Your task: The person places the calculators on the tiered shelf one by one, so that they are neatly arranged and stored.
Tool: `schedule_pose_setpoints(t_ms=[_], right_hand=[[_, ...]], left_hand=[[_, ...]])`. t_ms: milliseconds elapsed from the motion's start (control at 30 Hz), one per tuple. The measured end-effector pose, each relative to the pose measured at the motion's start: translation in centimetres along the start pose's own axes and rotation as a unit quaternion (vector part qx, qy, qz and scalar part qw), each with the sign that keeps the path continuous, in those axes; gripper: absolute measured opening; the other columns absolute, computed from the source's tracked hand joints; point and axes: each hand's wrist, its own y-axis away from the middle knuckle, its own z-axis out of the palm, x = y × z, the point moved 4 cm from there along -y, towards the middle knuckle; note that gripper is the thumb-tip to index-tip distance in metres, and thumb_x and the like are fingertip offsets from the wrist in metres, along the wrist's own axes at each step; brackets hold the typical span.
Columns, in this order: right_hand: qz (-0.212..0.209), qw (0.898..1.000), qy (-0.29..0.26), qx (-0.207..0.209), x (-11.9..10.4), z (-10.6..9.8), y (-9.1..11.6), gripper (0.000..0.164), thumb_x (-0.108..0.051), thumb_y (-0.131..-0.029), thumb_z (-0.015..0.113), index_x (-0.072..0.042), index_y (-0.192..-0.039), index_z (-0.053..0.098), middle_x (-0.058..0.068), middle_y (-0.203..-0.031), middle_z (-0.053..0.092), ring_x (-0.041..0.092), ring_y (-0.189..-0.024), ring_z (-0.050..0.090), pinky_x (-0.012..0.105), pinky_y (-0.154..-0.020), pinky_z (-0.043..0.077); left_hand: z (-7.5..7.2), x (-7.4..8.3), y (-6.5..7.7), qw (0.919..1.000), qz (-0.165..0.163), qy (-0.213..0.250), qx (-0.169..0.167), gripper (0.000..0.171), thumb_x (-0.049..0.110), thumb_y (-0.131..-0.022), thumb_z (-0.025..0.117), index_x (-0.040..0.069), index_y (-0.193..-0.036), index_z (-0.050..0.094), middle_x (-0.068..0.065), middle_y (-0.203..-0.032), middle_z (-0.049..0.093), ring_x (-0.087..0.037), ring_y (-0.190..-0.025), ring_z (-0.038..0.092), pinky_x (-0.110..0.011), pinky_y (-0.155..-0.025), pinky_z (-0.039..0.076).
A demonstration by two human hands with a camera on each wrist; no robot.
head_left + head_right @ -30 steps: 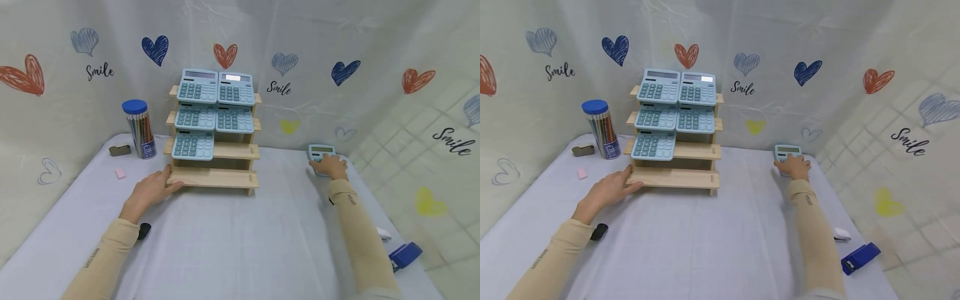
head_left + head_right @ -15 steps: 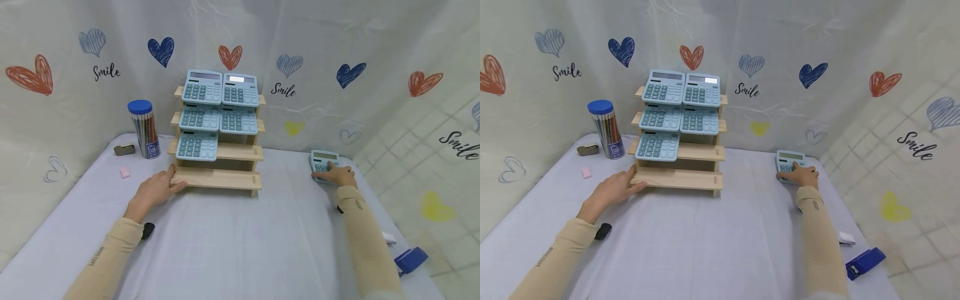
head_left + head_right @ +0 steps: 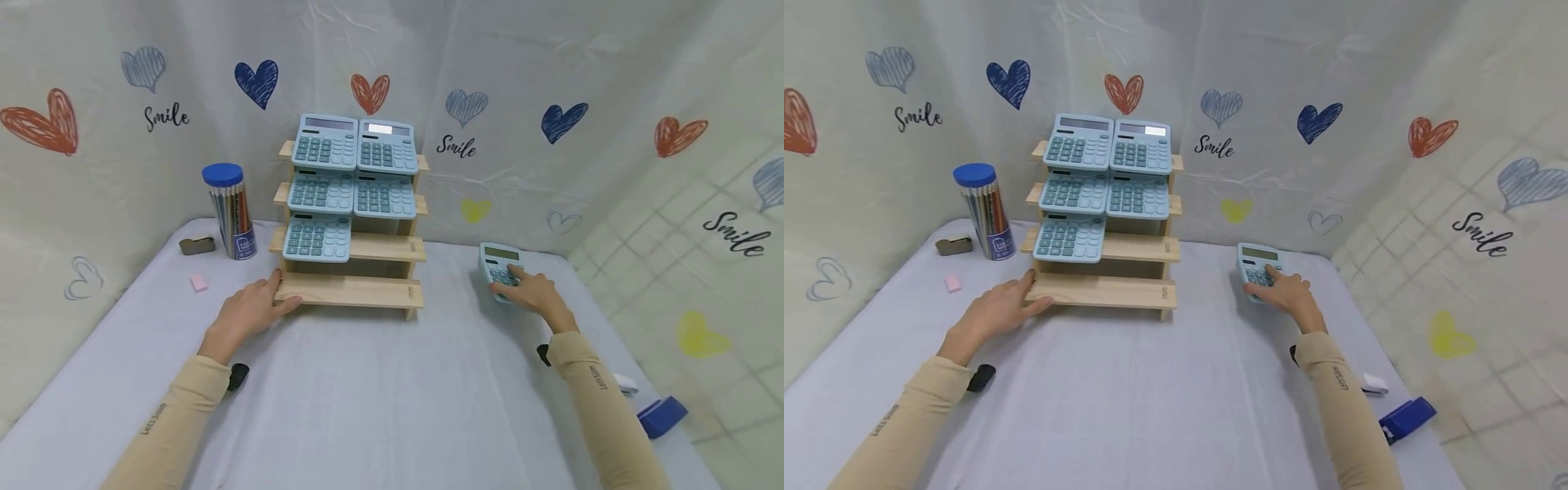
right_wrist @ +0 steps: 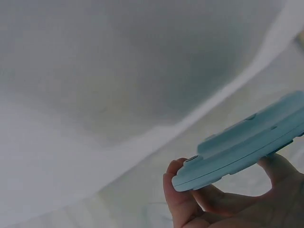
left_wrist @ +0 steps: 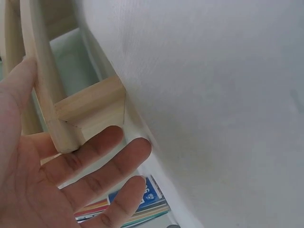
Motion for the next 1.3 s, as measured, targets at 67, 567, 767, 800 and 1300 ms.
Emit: schedule_pose_setpoints(t_ms=[67,567,767,800,1300], right_hand=[[-0.020,0.999,-0.005,0.029,-2.1,-0.4,1.2,0.100,-0.077,-0.089,0.045,-0.013,-0.162,0.018,0.045,-0.137,0.043,0.054,-0.113,0.048,0.058,-0.082,0.045],[-0.175,0.978,0.016,0.116,-15.5,-0.2,6.5,0.085,-0.067,-0.084,0.060,-0.023,-0.154,0.042,0.033,-0.135,0.052,0.047,-0.117,0.049,0.052,-0.088,0.047],[-0.194,0.971,0.044,0.131,-18.8,-0.1,5.7,0.085,-0.068,-0.080,0.061,-0.026,-0.152,0.045,0.035,-0.135,0.049,0.046,-0.117,0.047,0.053,-0.094,0.045],[-0.197,0.970,0.050,0.132,-19.2,-0.1,5.4,0.085,-0.068,-0.080,0.061,-0.027,-0.152,0.045,0.035,-0.136,0.048,0.046,-0.117,0.047,0.053,-0.094,0.045],[-0.120,0.979,0.103,0.127,-25.3,0.5,1.2,0.099,-0.086,-0.085,0.038,-0.018,-0.156,0.038,0.037,-0.144,0.046,0.046,-0.128,0.045,0.050,-0.112,0.034]], left_hand=[[-0.2,0.0,0.1,1.0000,0.000,-0.001,0.003,0.092,0.065,-0.098,0.045,-0.001,-0.158,0.021,-0.036,-0.144,0.048,-0.054,-0.123,0.055,-0.066,-0.090,0.050],[-0.4,0.0,0.2,1.0000,-0.002,0.002,-0.003,0.093,0.067,-0.098,0.043,-0.001,-0.158,0.021,-0.036,-0.145,0.046,-0.054,-0.125,0.054,-0.067,-0.092,0.048],[-0.5,0.1,0.2,1.0000,0.002,0.001,0.004,0.091,0.065,-0.099,0.045,-0.001,-0.158,0.022,-0.036,-0.142,0.049,-0.053,-0.120,0.057,-0.066,-0.090,0.049],[-0.5,0.0,0.2,1.0000,0.001,0.002,0.004,0.091,0.064,-0.099,0.045,-0.001,-0.158,0.022,-0.036,-0.141,0.050,-0.052,-0.119,0.058,-0.065,-0.089,0.049],[-0.1,0.2,0.1,1.0000,0.000,0.008,-0.003,0.092,0.064,-0.099,0.045,-0.001,-0.159,0.020,-0.036,-0.142,0.049,-0.051,-0.120,0.057,-0.065,-0.089,0.049]])
